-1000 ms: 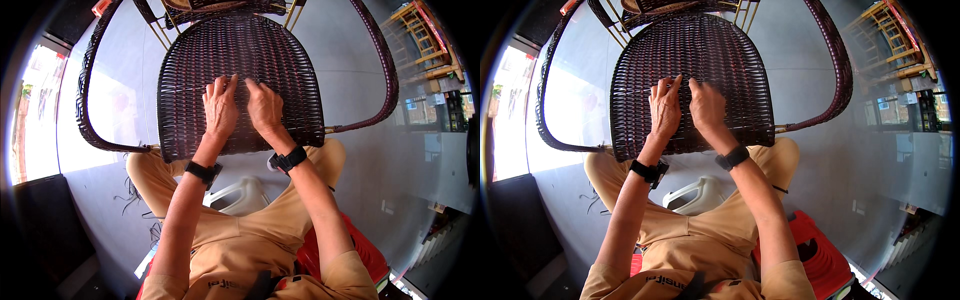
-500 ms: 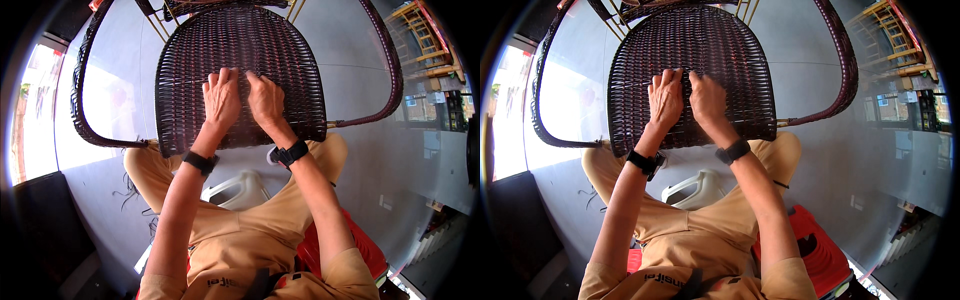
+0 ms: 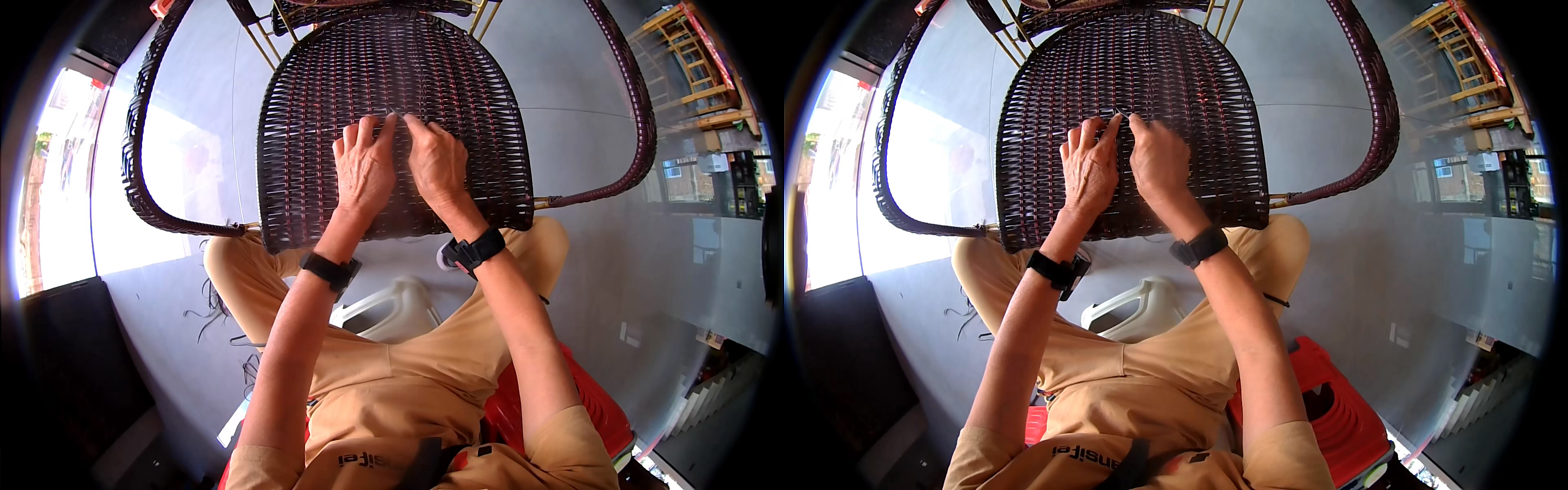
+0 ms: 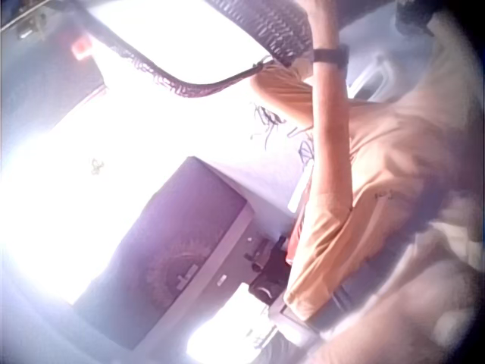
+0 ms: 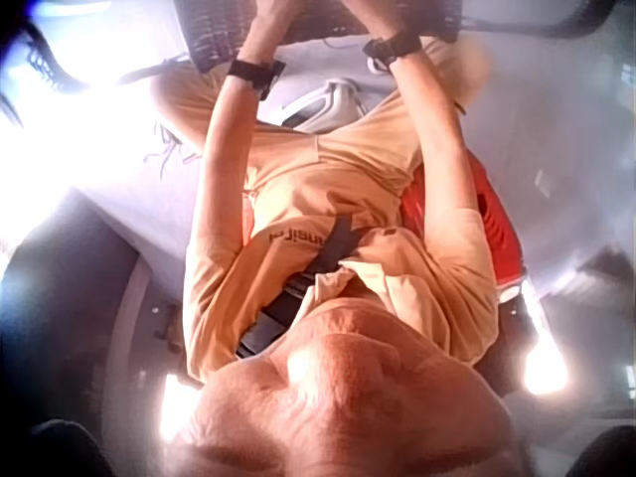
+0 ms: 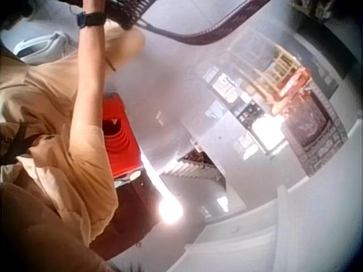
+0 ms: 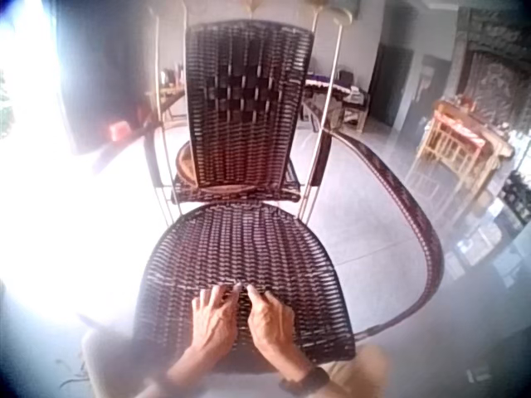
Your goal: The person weaves a thin strip of plastic back into the mesh of a woven chair seat. They use a small metal tool to guide the strip through the weave and then use a yellow-handled screwdriver to tuck in the loose ends.
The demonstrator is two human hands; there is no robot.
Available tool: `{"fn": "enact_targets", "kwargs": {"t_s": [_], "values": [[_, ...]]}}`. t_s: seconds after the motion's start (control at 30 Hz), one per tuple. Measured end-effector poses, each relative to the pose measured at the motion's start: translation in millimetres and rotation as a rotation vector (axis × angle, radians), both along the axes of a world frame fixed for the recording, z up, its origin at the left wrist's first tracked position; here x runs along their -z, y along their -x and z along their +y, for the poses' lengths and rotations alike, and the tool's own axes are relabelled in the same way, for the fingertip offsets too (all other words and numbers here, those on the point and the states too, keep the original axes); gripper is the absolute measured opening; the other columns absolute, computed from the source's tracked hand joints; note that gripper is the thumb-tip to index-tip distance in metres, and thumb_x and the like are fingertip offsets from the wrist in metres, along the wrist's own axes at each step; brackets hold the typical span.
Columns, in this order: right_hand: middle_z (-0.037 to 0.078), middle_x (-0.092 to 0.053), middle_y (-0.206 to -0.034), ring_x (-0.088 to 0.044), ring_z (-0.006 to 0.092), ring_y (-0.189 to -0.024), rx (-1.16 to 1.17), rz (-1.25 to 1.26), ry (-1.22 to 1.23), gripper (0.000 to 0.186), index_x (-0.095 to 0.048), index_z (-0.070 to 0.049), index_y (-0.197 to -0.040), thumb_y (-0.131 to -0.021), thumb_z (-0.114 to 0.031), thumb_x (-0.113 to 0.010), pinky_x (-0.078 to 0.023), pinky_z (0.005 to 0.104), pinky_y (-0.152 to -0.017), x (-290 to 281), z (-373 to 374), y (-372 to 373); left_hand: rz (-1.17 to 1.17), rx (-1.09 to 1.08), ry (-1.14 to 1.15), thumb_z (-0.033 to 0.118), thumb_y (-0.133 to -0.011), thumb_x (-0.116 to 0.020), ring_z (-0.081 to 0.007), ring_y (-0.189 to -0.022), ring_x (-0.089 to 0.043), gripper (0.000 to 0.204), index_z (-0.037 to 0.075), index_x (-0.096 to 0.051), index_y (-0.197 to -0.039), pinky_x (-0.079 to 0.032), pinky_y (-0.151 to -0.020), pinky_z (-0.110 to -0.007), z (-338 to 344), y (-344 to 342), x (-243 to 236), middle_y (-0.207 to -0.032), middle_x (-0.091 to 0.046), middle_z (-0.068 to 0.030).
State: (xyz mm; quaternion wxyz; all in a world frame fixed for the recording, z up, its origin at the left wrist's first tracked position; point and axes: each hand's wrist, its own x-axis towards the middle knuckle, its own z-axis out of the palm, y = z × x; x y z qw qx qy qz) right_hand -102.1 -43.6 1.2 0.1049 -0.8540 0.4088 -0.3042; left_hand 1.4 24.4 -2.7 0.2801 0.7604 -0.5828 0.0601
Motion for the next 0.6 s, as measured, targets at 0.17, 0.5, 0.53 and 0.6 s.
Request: {"fn": "enact_targets", "kwargs": {"t_s": [0.17,0.5,0.53,0.6], "values": [[0.013,-0.061,-0.075,-0.062,0.0340,-0.067,-0.020,-0.033,0.003,0.029,-0.063,-0.009,-0.108,-0.080,-0.005,-0.057,-0.051,0.0442,-0.059,0,0,3,0.115,-0.008,0.167,0.008,-0.086,-0.058,-0.0265,-0.090,-0.053,0.025,0.007,-0.064,-0.110,-0.042,-0.078,-0.037,7,-4,-1,-0.100,-0.056,-0.0084],[0.014,-0.063,-0.078,-0.063,0.0354,-0.071,-0.036,-0.071,-0.088,0.025,-0.064,-0.007,-0.103,-0.080,-0.005,-0.056,-0.050,0.0459,-0.062,-4,-3,1,0.321,-0.307,-0.065,0.036,-0.076,-0.072,-0.0276,-0.079,-0.058,0.032,0.004,-0.070,-0.076,-0.044,-0.072,-0.040,9,25,-11,-0.071,-0.065,-0.0094],[0.014,-0.063,-0.078,-0.063,0.0354,-0.071,-0.040,-0.077,-0.084,0.025,-0.064,-0.007,-0.103,-0.080,-0.005,-0.056,-0.050,0.0459,-0.062,-4,-3,0,0.311,-0.326,-0.100,0.034,-0.075,-0.071,-0.0275,-0.080,-0.059,0.029,0.005,-0.071,-0.076,-0.043,-0.073,-0.040,6,23,-8,-0.070,-0.066,-0.0083],[0.015,-0.064,-0.079,-0.063,0.0356,-0.073,-0.021,-0.043,-0.093,0.024,-0.064,-0.007,-0.103,-0.080,-0.005,-0.055,-0.050,0.0462,-0.062,-5,-3,1,0.301,-0.343,-0.135,0.033,-0.075,-0.070,-0.0274,-0.080,-0.059,0.026,0.007,-0.071,-0.076,-0.043,-0.074,-0.039,2,24,-7,-0.069,-0.067,-0.0073]]}}
